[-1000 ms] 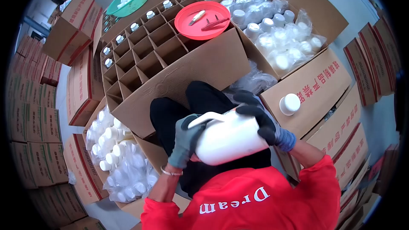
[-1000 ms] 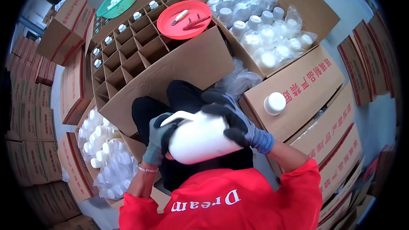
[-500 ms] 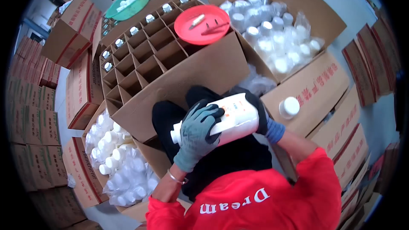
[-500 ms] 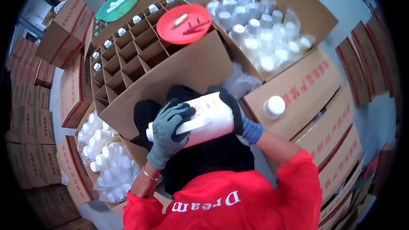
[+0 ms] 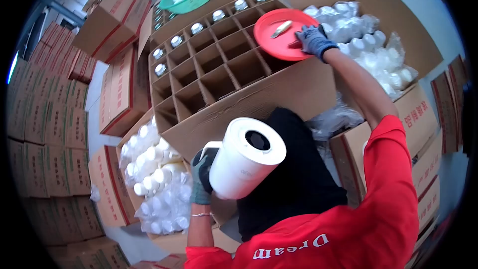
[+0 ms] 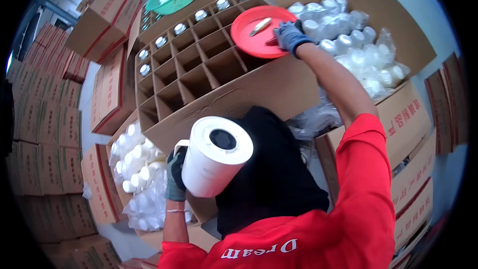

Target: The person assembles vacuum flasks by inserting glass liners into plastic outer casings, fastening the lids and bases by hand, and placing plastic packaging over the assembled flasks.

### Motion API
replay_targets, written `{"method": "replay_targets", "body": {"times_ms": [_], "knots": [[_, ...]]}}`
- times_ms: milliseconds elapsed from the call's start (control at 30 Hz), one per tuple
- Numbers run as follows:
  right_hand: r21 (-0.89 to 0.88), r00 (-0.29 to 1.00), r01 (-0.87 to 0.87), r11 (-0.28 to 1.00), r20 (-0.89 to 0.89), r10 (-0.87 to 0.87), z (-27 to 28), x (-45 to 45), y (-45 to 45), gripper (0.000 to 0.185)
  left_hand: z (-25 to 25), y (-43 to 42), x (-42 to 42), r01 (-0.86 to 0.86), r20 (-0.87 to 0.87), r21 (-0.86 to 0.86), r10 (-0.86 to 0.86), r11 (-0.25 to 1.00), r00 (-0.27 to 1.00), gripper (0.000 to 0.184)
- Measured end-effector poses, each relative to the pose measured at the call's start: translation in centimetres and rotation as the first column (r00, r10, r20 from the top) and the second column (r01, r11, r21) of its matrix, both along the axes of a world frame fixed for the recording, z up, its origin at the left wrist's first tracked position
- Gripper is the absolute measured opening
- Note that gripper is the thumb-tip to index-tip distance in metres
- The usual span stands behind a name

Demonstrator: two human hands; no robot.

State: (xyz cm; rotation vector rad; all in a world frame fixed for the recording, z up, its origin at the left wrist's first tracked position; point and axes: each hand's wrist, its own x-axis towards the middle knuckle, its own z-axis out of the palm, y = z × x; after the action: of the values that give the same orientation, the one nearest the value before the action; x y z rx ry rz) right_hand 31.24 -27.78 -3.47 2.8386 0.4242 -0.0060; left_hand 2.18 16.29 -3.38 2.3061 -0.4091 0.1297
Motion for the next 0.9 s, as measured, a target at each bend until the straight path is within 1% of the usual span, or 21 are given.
{"method": "replay_targets", "body": {"times_ms": [33, 67, 100, 167, 233, 267, 300, 333, 367, 433, 467, 500, 600, 667, 700, 733, 767, 800, 833, 867, 900], "knots": [[-0.009, 0.99, 0.134, 0.991, -0.041, -0.134, -0.8, 1.2, 0.9, 0.046, -0.1, -0.4, -0.4, -0.014, 0.012, 0.069, 0.014, 0.998, 1.0, 0.031], [-0.001, 0.999, -0.022, 1.0, 0.05, 0.022, -1.3, 1.9, 1.1, 0.034, -0.8, -0.3, -0.2, -0.022, 0.038, 0.035, 0.021, 0.999, 0.999, 0.032], [0.064, 0.997, -0.039, 0.997, 0.064, 0.035, -1.8, 2.1, 0.9, 0.028, -1.8, -0.1, 0.0, -0.026, 0.07, -0.003, 0.027, 1.0, 0.997, 0.033], [0.416, 0.997, 0.048, 0.908, 0.041, -0.072, 1.7, -0.8, 3.5, 0.028, -3.3, 0.6, 0.3, -0.045, 0.053, -0.06, 0.048, 0.997, 0.997, 0.034], [0.779, 0.996, -0.001, 0.627, -0.058, 0.073, 3.9, -3.8, 5.2, 0.027, -4.0, 0.9, 1.1, -0.013, 0.045, -0.084, 0.016, 0.996, 0.999, 0.034], [0.941, 0.946, -0.011, 0.339, -0.1, 0.308, 5.0, -6.4, 5.7, 0.03, -3.8, 0.8, 1.9, 0.049, 0.109, -0.037, -0.045, 0.998, 0.993, 0.029], [0.985, 0.875, -0.069, 0.156, -0.015, 0.484, 4.6, -8.5, 6.6, 0.037, -3.2, 0.3, 2.3, -0.017, -0.095, -0.202, -0.003, 0.979, 0.996, 0.027], [0.935, 0.775, -0.297, 0.193, 0.118, 0.621, 5.6, -11.2, 6.9, 0.044, -2.5, -0.4, 2.6, -0.11, -0.295, -0.345, 0.004, 0.932, 0.955, 0.025], [0.856, 0.662, -0.409, 0.316, 0.04, 0.748, 8.7, -13.9, 8.1, 0.053, -1.9, -0.9, 3.0, -0.224, -0.479, -0.456, -0.026, 0.861, 0.877, 0.024], [0.628, 0.446, -0.736, 0.252, 0.17, 0.879, 9.2, -16.7, 9.2, 0.058, -2.5, -1.2, 3.9, -0.383, -0.636, -0.623, -0.156, 0.682, 0.756, 0.02], [0.551, 0.386, -0.81, 0.201, 0.241, 0.891, 9.6, -17.7, 9.8, 0.05, -2.8, -1.3, 4.1, -0.471, -0.687, -0.67, -0.238, 0.574, 0.687, 0.019], [0.466, 0.317, -0.872, 0.149, 0.306, 0.898, 9.9, -18.6, 10.1, 0.043, -3.2, -1.4, 4.1, -0.335, -0.602, -0.648, -0.19, 0.684, 0.776, 0.018], [0.477, 0.279, -0.874, 0.093, 0.334, 0.9, 7.6, -19.7, 10.5, 0.043, -2.8, -1.9, 3.8, 0.023, -0.294, -0.429, -0.163, 0.903, 0.942, 0.017], [0.611, 0.477, -0.739, 0.285, 0.175, 0.861, 7.9, -21.0, 10.4, 0.043, -0.7, -2.0, 3.6, 0.19, -0.13, -0.254, -0.228, 0.948, 0.965, 0.016], [0.662, 0.562, -0.648, 0.376, 0.084, 0.823, 7.9, -21.4, 10.3, 0.043, -0.4, -1.8, 3.3, 0.128, -0.076, -0.171, -0.143, 0.977, 0.987, 0.016], [0.774, 0.654, -0.534, 0.341, 0.122, 0.747, 7.0, -21.6, 10.4, 0.043, -0.3, -1.6, 2.5, 0.058, -0.019, -0.089, -0.06, 0.994, 0.998, 0.016], [0.895, 0.774, -0.321, 0.31, 0.06, 0.63, 6.1, -21.9, 10.7, 0.042, 0.5, -1.7, 1.9, -0.018, 0.045, -0.011, 0.018, 1.0, 0.999, 0.016], [0.974, 0.85, 0.047, 0.221, -0.155, 0.503, 4.4, -21.8, 11.1, 0.035, 1.2, -2.4, 0.9, -0.269, -0.144, -0.315, 0.235, 0.91, 0.961, 0.017], [0.914, 0.828, 0.398, 0.072, -0.392, 0.401, 3.2, -21.8, 11.3, 0.032, 3.6, -3.6, 0.1, -0.348, 0.024, -0.269, 0.368, 0.898, 0.93, 0.018], [0.735, 0.645, 0.667, 0.118, -0.65, 0.403, 5.0, -21.7, 11.4, 0.03, 5.2, -4.3, 0.2, -0.227, 0.254, -0.193, 0.272, 0.955, 0.928, 0.018], [0.665, 0.583, 0.746, 0.012, -0.662, 0.471, 4.2, -22.3, 11.1, 0.025, 6.6, -5.0, 0.4, -0.115, 0.466, -0.091, 0.145, 0.989, 0.873, 0.018]]}}
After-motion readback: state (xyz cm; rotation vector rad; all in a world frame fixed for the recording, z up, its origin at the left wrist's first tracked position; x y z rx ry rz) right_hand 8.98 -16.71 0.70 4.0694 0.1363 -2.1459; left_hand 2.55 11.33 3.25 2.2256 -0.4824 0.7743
